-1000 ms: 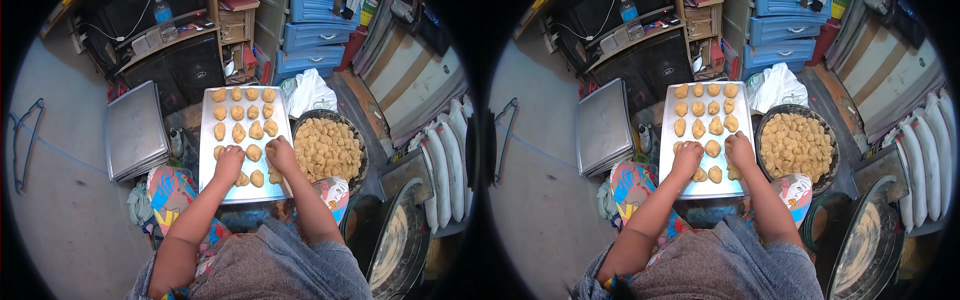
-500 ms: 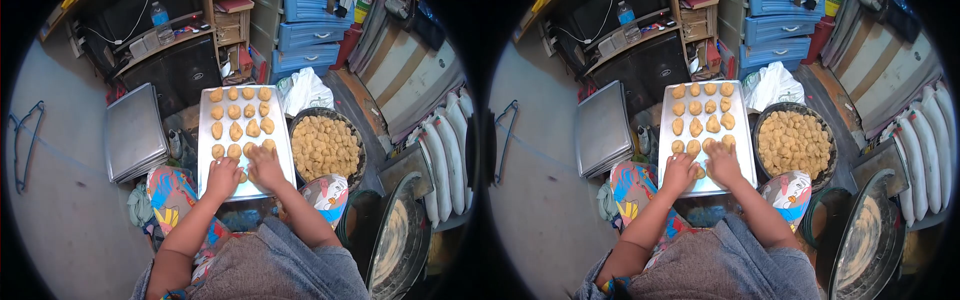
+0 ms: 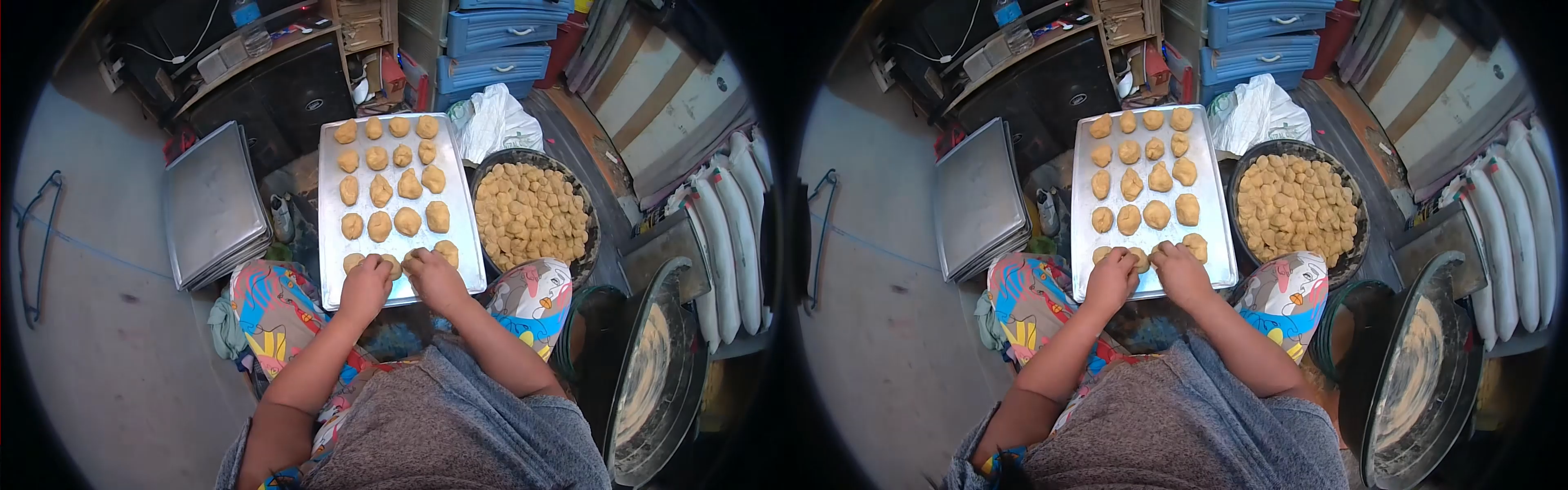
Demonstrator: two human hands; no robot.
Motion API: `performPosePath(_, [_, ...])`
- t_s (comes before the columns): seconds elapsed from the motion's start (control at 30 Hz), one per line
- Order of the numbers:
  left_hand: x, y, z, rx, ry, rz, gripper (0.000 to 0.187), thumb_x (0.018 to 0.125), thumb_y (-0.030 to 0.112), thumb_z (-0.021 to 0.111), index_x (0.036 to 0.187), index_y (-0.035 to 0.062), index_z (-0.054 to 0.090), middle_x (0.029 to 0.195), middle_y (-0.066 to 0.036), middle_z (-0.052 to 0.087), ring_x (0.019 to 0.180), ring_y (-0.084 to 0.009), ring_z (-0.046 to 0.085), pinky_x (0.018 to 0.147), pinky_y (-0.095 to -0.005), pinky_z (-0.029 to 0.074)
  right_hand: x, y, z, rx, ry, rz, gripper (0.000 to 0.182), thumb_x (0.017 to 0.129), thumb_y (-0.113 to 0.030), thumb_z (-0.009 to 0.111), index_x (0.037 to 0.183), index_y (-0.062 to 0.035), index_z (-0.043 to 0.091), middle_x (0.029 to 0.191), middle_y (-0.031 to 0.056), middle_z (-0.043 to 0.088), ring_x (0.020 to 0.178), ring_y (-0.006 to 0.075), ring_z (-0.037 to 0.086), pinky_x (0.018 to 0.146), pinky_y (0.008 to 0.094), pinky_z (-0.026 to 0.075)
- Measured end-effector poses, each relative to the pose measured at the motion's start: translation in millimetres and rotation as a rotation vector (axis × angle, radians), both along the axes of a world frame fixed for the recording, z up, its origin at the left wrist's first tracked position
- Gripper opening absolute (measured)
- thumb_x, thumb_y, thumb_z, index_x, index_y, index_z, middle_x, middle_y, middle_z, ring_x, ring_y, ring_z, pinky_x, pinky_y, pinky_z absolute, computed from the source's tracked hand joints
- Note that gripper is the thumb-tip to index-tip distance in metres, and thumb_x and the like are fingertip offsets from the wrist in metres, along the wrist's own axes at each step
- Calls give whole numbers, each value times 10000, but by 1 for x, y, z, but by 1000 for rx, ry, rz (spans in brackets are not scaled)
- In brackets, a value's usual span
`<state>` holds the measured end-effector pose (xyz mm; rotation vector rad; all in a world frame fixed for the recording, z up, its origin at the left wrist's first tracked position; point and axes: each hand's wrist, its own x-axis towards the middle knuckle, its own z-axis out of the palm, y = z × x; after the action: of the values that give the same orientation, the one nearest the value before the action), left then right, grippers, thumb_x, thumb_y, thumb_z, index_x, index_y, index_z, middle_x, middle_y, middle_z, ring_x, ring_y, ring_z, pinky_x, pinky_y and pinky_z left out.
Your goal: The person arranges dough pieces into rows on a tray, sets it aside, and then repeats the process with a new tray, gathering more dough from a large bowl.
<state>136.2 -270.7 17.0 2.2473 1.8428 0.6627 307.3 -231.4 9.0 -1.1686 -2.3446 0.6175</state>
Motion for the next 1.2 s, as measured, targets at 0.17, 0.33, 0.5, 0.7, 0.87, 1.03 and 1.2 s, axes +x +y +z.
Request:
performPosePath(0.17, [-4,0,-3,21,-32,-24,184,742,73,619,925,53,621,995,-121,600,849,-329,602,738,-413,501,2,-2,5,-12,38,21,305,756,-53,603,1061,-64,620,1101,118,569,961,318,548,855,397,457])
performPosePath(0.33, [-4,1,-6,75,24,-52,178,727,65,606,903,41,621,975,-116,609,863,-308,601,740,-410,499,3,-2,6,-46,17,24,339,754,-43,604,1092,-63,613,1140,125,559,995,324,538,878,399,455])
performPosePath(0.5, [-6,1,-7,44,26,-52,179,725,61,611,903,33,614,1012,-125,619,878,-322,602,762,-411,494,3,-1,3,-72,32,24,359,749,-47,617,1108,-58,603,1162,138,559,1021,344,543,893,402,461])
performPosePath(0.7, [-7,2,-7,46,35,-57,163,725,44,590,886,35,614,1001,-119,629,878,-316,605,768,-411,493,4,-1,3,-74,26,27,361,745,-41,615,1106,-56,606,1158,140,559,1031,343,542,899,402,458])
performPosePath(0.87, [-8,0,0,20,45,-33,173,723,64,585,890,36,615,978,-129,636,884,-314,606,776,-420,486,5,-1,4,-66,15,30,359,750,-78,629,1108,-57,605,1137,139,564,1017,339,547,877,404,464])
performPosePath(1.03, [-18,-3,28,68,-53,-18,319,757,214,623,1026,43,619,976,-152,641,886,-326,601,803,-416,467,1,-3,23,10,31,-33,307,753,-122,652,1053,-61,630,1041,125,596,943,322,578,814,407,478])
performPosePath(1.2, [-87,-1,77,191,-226,349,300,786,251,653,989,30,657,986,-178,645,943,-344,594,841,-423,468,-20,3,45,-132,155,-81,221,749,-57,642,970,-67,650,884,132,596,793,307,607,720,387,492])
